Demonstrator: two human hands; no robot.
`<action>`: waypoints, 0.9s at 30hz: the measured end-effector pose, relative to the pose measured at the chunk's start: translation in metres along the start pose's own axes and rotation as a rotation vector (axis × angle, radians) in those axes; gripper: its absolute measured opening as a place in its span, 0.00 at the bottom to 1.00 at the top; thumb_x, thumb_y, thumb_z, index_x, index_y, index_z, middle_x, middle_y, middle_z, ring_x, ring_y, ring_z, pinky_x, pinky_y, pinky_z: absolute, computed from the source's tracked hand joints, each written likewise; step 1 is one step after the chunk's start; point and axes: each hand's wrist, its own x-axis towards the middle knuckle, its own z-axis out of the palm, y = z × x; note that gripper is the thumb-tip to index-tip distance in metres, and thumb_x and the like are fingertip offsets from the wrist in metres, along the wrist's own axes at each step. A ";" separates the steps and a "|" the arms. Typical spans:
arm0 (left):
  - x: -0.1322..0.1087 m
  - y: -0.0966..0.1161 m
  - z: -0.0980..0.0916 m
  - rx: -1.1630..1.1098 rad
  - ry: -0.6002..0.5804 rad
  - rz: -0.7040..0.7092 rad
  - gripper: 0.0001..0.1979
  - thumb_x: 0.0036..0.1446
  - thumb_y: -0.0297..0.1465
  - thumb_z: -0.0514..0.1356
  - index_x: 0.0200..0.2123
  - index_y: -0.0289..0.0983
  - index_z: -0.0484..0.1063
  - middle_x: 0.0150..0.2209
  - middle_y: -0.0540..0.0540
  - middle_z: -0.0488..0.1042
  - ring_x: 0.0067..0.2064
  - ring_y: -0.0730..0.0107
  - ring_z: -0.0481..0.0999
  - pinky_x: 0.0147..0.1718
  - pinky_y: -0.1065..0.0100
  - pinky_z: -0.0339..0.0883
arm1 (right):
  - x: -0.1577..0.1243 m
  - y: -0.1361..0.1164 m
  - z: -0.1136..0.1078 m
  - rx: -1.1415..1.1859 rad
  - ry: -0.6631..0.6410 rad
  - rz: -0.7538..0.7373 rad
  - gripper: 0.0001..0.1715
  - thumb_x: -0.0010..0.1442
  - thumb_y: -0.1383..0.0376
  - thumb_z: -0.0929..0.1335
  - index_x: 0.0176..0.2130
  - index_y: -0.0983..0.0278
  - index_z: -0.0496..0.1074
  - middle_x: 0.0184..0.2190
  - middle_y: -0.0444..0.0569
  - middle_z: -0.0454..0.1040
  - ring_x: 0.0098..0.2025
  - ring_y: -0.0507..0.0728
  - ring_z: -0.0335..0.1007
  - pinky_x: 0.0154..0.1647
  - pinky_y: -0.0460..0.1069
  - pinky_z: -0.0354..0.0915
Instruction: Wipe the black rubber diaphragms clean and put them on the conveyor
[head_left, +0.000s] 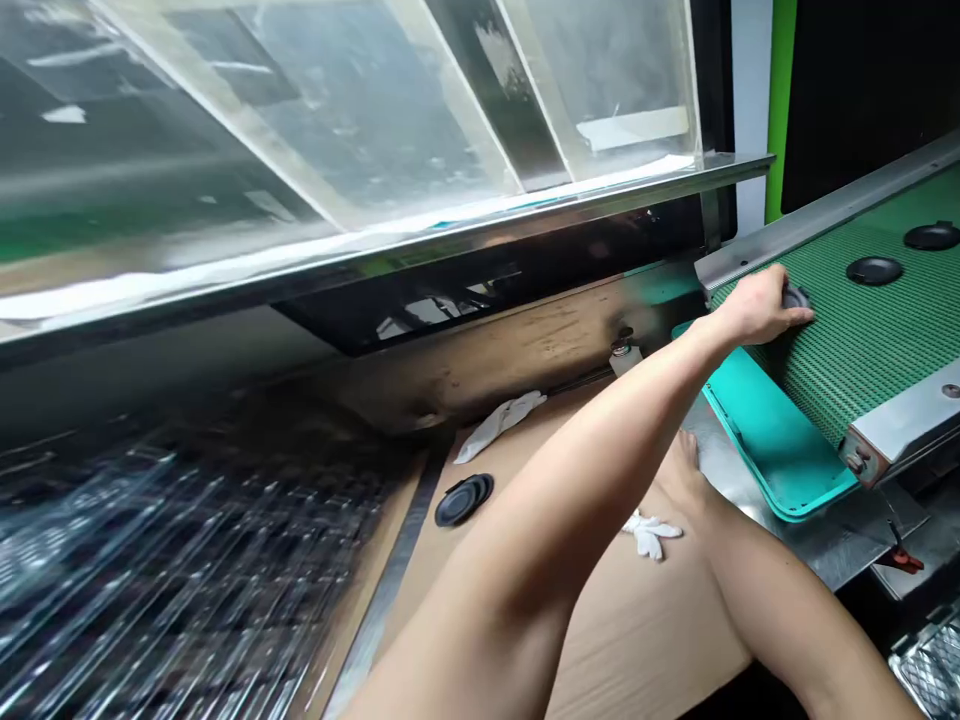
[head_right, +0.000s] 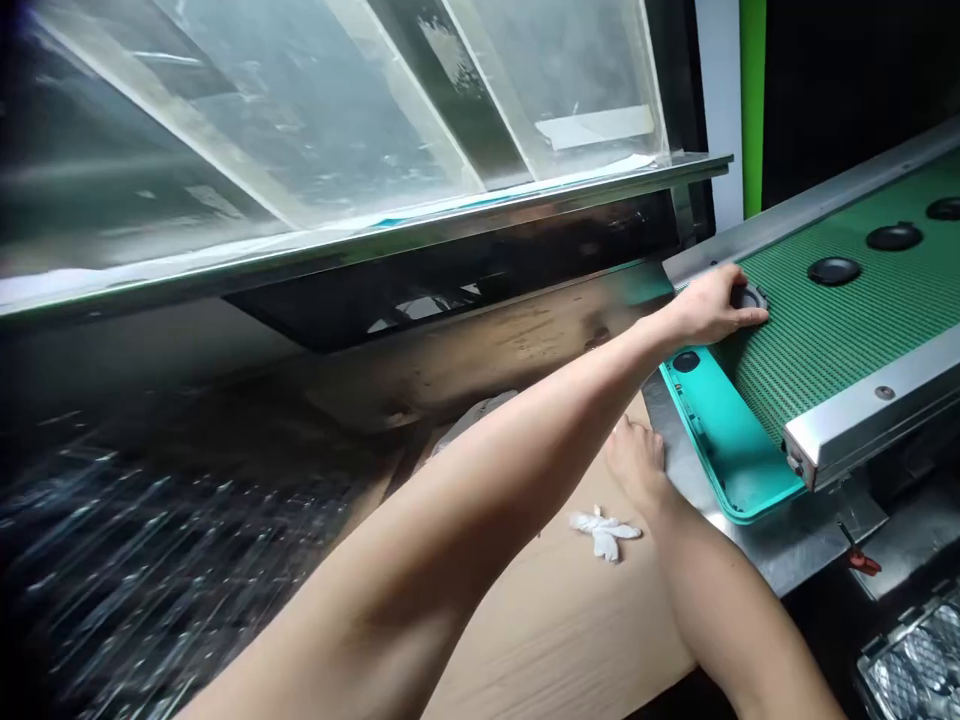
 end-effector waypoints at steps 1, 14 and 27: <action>-0.007 0.006 -0.003 -0.045 0.035 -0.008 0.18 0.51 0.34 0.73 0.40 0.36 0.70 0.48 0.39 0.77 0.58 0.48 0.74 0.60 0.51 0.65 | -0.001 -0.001 -0.002 -0.002 0.000 0.029 0.25 0.74 0.58 0.53 0.55 0.59 0.73 0.53 0.60 0.78 0.54 0.67 0.75 0.50 0.56 0.66; -0.349 -0.091 -0.079 -1.105 0.611 -0.813 0.26 0.66 0.54 0.52 0.47 0.37 0.67 0.32 0.44 0.76 0.21 0.75 0.67 0.14 0.76 0.51 | 0.006 -0.006 0.006 -0.081 0.129 0.151 0.24 0.74 0.55 0.58 0.64 0.57 0.65 0.51 0.56 0.78 0.52 0.63 0.75 0.52 0.55 0.65; -0.391 -0.113 -0.073 -1.709 0.716 -0.813 0.29 0.73 0.42 0.41 0.58 0.30 0.72 0.52 0.32 0.78 0.34 0.70 0.79 0.21 0.76 0.67 | -0.035 -0.046 -0.022 -0.336 -0.264 -0.327 0.13 0.64 0.54 0.67 0.39 0.56 0.78 0.26 0.44 0.76 0.30 0.57 0.73 0.35 0.50 0.64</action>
